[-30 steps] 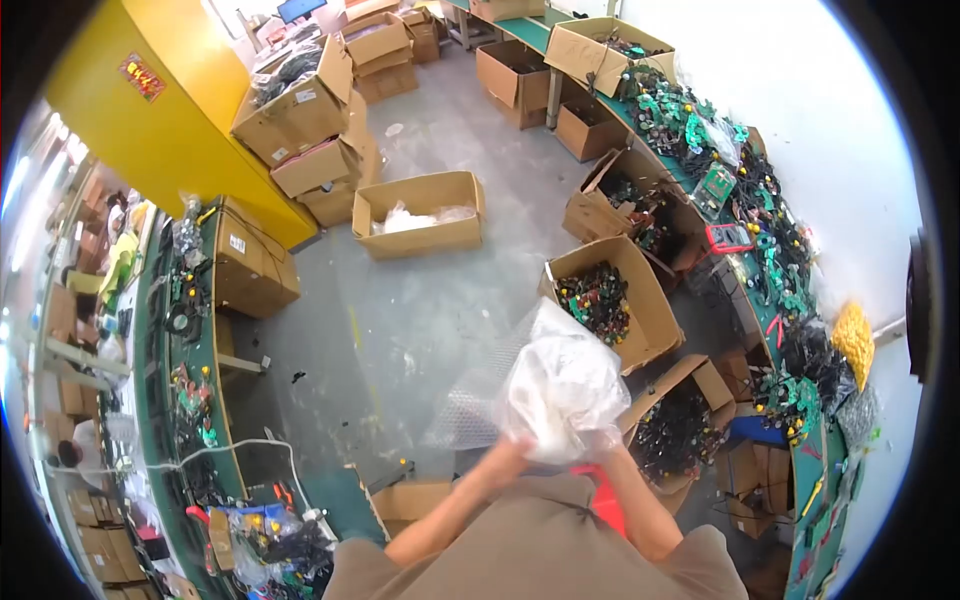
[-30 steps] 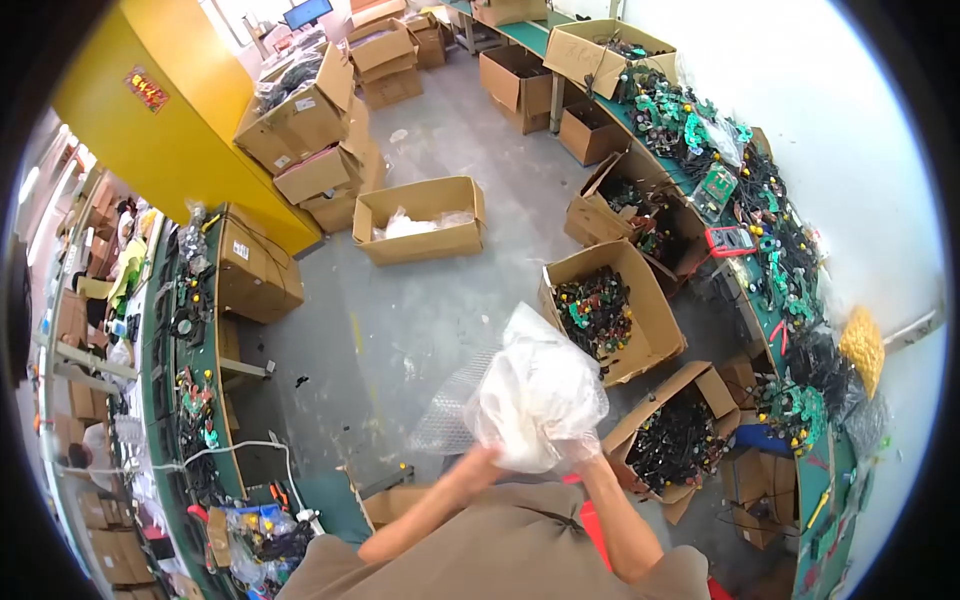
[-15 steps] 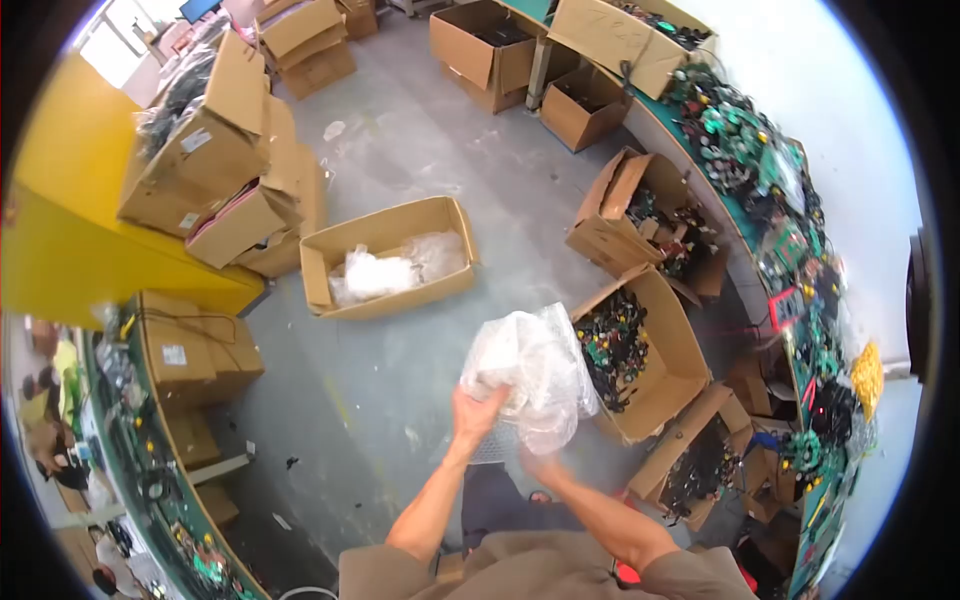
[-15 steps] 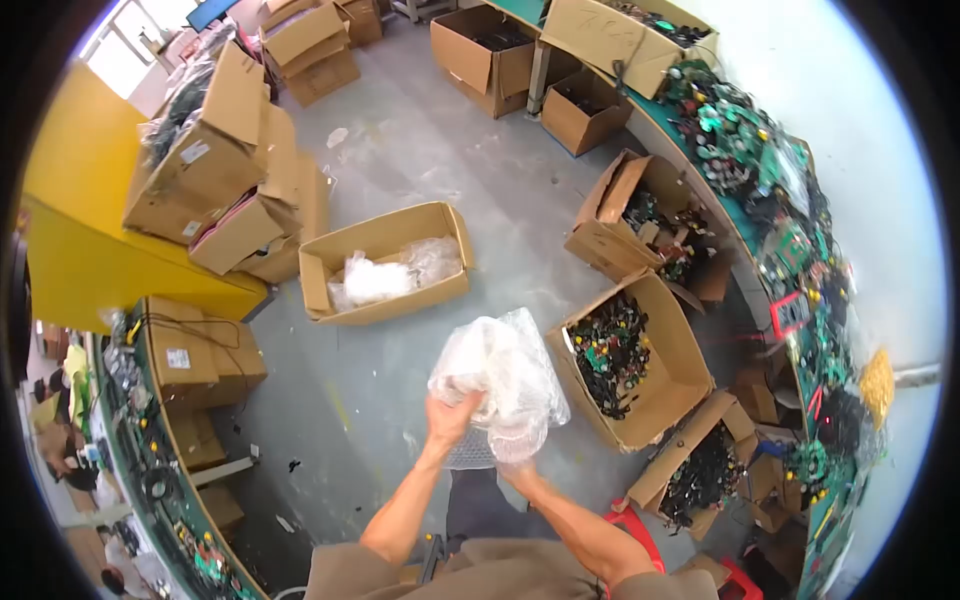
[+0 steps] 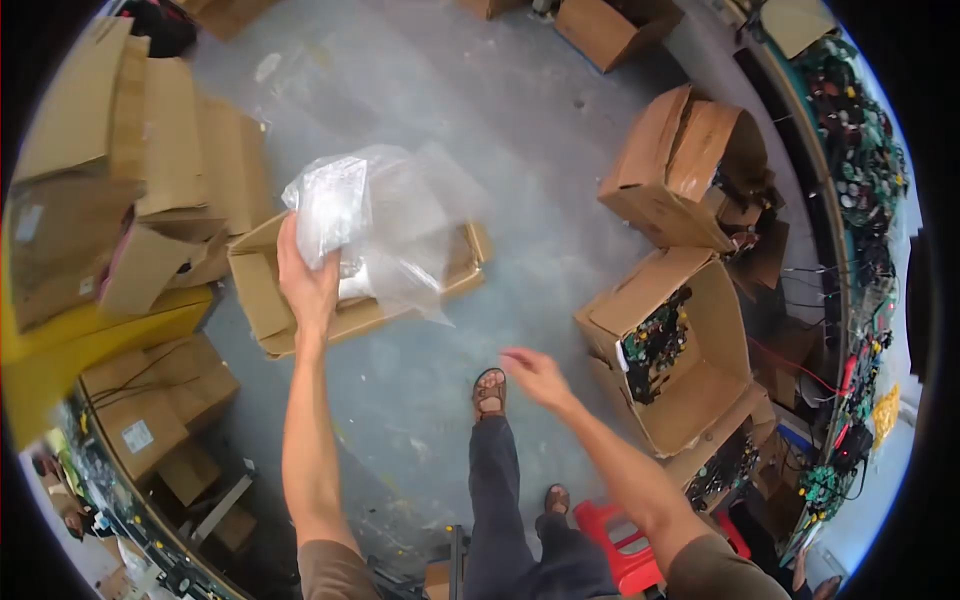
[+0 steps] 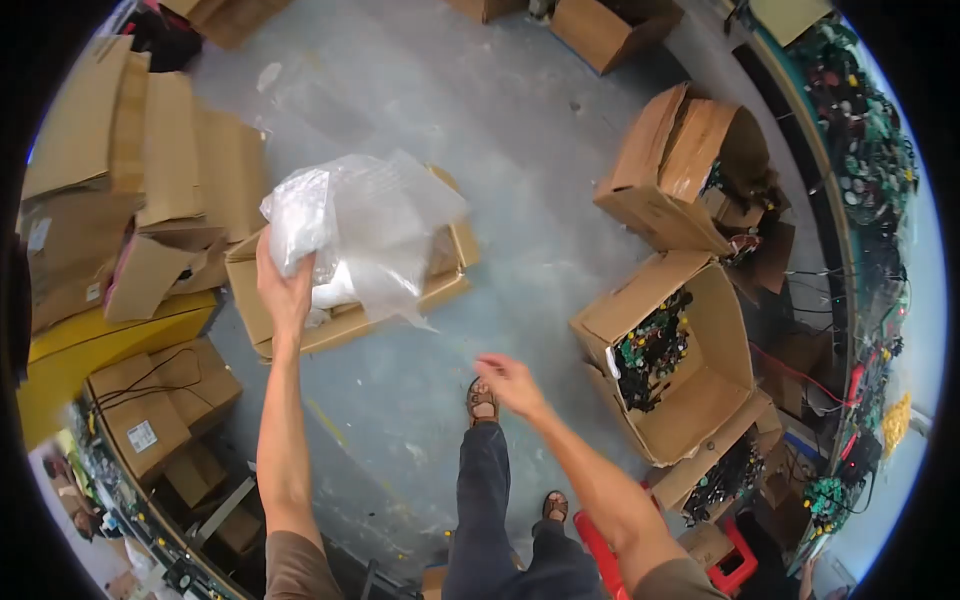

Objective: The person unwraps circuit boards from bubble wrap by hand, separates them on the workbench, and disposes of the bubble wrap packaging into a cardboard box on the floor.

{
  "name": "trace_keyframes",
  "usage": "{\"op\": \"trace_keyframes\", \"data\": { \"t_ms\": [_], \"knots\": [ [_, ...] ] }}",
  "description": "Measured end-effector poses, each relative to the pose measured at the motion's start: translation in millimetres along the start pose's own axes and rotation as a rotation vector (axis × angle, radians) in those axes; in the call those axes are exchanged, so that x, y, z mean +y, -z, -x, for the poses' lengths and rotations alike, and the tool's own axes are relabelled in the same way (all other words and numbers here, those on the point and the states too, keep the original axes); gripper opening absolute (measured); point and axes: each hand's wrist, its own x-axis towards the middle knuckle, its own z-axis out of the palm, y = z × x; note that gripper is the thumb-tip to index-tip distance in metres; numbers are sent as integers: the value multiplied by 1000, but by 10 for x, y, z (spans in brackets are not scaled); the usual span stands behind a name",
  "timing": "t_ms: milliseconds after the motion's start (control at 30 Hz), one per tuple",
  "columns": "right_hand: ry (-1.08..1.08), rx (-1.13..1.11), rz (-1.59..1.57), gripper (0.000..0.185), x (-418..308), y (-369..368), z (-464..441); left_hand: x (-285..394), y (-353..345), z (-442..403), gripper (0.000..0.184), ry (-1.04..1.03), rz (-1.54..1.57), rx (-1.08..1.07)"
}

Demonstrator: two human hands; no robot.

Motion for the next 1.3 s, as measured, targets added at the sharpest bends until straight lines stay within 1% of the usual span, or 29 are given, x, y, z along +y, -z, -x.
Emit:
{"op": "trace_keyframes", "data": {
  "t_ms": [67,100,167,233,267,333,400,433,500,533,567,600,633,667,700,733,767,800,833,867,900,933,1033,1067,1133,1167,1200,1233,1300],
  "knots": [
    [-220,146,88,34,906,389,95,-549,-473,340,74,-7,-604,-162],
    [-249,210,206,33,1221,582,311,-741,-716,562,80,272,-817,-478],
    [-439,253,393,34,1926,920,951,-1184,-1032,1044,78,529,-549,-911],
    [-597,283,437,30,2400,1125,1807,-2163,-1392,1681,76,215,-239,-663],
    [-647,295,468,29,2580,1192,2266,-2179,-1391,1701,74,165,-152,-587],
    [-907,446,-8,28,2589,1110,3101,-1987,-1317,1477,68,143,-48,-536],
    [-1026,474,153,28,2488,883,3814,-1584,-1213,1171,59,223,-19,-590],
    [-1003,505,227,30,2313,753,4061,-1534,-1203,1131,57,213,-99,-653],
    [-1167,549,-246,28,2374,404,4558,-1500,-801,1144,52,141,-423,-719],
    [-1038,542,-447,26,2532,144,4867,-1701,-693,1344,48,70,-626,-716],
    [-903,554,-632,23,2665,93,5091,-2143,-654,1630,40,81,-652,-698],
    [-981,599,-525,21,2406,67,5057,-2171,-539,1902,36,-90,-561,-761],
    [-1065,631,-422,20,2046,-72,5103,-1357,-407,2024,27,-26,-353,-808],
    [-1018,621,-417,19,2125,-267,5368,-868,-426,2149,24,375,-323,-1034],
    [-952,635,-417,19,2302,-447,5558,-774,-372,2581,24,-403,-160,-676],
    [-981,643,-603,20,2161,-519,5679,174,-243,2543,23,213,-58,-1085],
    [-999,682,-804,20,1945,-576,5755,389,-233,2827,24,172,-93,-1176],
    [-957,742,-830,24,2037,-805,5953,450,-256,3194,27,176,-2,-1228],
    [-987,721,-742,27,1957,-882,6053,905,-188,3349,31,207,-100,-1361],
    [-1028,728,-674,30,1800,-933,6165,1626,-51,3390,34,122,-218,-1471],
    [-1060,629,-598,36,2116,-1205,6341,1712,-55,3687,34,129,-161,-1558],
    [-961,769,-674,37,1982,-1341,6476,2152,60,3792,33,195,-166,-1664],
    [-833,1033,-715,38,1401,-1120,7028,3111,322,4281,33,-157,-301,-1859],
    [-771,1088,-736,37,1634,-1426,7157,3329,429,4476,33,-252,-301,-1887],
    [-674,1134,-847,37,2058,-1707,7427,3831,629,4829,36,-662,-176,-1976],
    [-657,1174,-878,37,2220,-1802,7532,4035,671,5056,47,-770,-273,-1999],
    [-715,1208,-885,36,2371,-1899,7605,4351,762,5305,47,-824,-278,-1996],
    [-782,1229,-893,35,2423,-1944,7571,4776,852,5439,54,-1034,-452,-1902],
    [-613,1423,-1006,34,2868,-2276,7363,5179,833,5836,61,-1338,-644,-1714]
  ]
}}
